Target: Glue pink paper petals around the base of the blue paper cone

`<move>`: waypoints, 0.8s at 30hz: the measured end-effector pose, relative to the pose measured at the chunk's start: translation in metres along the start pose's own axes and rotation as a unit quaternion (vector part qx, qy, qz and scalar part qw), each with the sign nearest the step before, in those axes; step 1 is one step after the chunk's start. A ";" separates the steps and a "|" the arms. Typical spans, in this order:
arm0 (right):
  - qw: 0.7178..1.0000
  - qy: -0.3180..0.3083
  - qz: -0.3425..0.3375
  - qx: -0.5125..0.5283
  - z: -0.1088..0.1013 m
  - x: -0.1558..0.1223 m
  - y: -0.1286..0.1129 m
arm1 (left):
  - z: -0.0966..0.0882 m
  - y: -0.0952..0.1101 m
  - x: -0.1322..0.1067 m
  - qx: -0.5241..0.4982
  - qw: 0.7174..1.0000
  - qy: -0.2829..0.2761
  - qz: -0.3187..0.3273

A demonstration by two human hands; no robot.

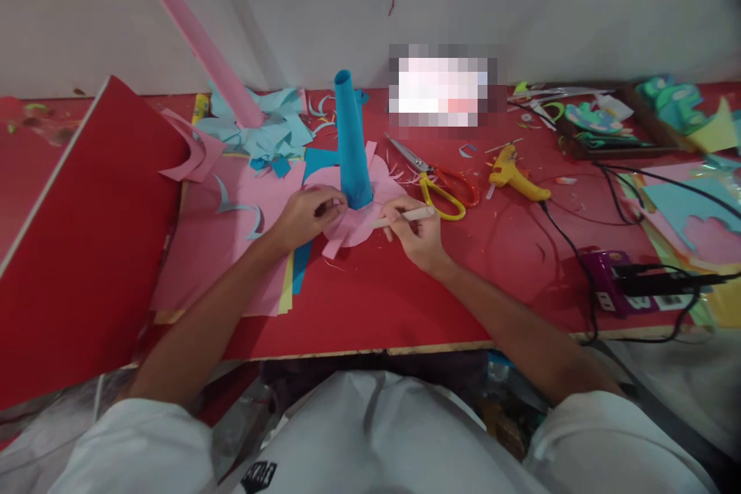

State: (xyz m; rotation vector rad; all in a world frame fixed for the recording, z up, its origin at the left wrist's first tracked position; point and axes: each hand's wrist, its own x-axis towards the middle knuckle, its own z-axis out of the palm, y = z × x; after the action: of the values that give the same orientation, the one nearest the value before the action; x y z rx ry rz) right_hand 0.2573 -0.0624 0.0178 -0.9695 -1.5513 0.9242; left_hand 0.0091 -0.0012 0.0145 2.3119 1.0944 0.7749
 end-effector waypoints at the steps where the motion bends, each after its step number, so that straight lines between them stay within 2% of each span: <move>1: 1.000 0.028 0.002 -0.002 0.000 0.000 0.000 | 0.002 0.000 0.000 0.003 0.998 0.056 -0.024; 3: 0.996 0.083 0.001 -0.012 0.001 0.002 0.001 | 0.005 -0.002 0.001 0.004 0.988 0.145 -0.057; 4: 0.995 0.100 -0.001 -0.021 0.001 0.003 0.002 | 0.006 -0.002 0.002 0.006 0.984 0.164 -0.063; 7: 0.995 0.082 -0.003 -0.063 0.002 0.007 0.007 | 0.007 -0.002 0.003 0.017 0.987 0.148 -0.056; 11: 0.994 -0.015 0.009 -0.104 0.004 0.009 0.010 | 0.006 0.004 0.001 0.037 0.994 0.096 -0.026; 14: 0.993 -0.055 0.008 -0.106 0.005 0.007 0.007 | 0.005 0.012 -0.002 0.053 0.993 0.108 -0.018; 19: 0.991 -0.065 -0.041 -0.109 -0.001 0.006 0.002 | 0.006 0.026 -0.006 0.096 0.981 0.165 0.016; 22: 0.989 -0.043 -0.079 -0.115 -0.003 0.009 0.010 | 0.010 0.030 -0.007 0.122 0.977 0.169 0.039; 24: 0.989 -0.025 -0.072 -0.125 -0.003 0.012 0.018 | 0.014 0.029 -0.007 0.146 0.975 0.163 0.044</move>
State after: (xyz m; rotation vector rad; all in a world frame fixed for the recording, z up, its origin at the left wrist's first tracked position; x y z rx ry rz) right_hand 0.2611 -0.0441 0.0058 -0.9999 -1.7863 0.6680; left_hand 0.0302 -0.0259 0.0207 2.5517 1.3279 1.1247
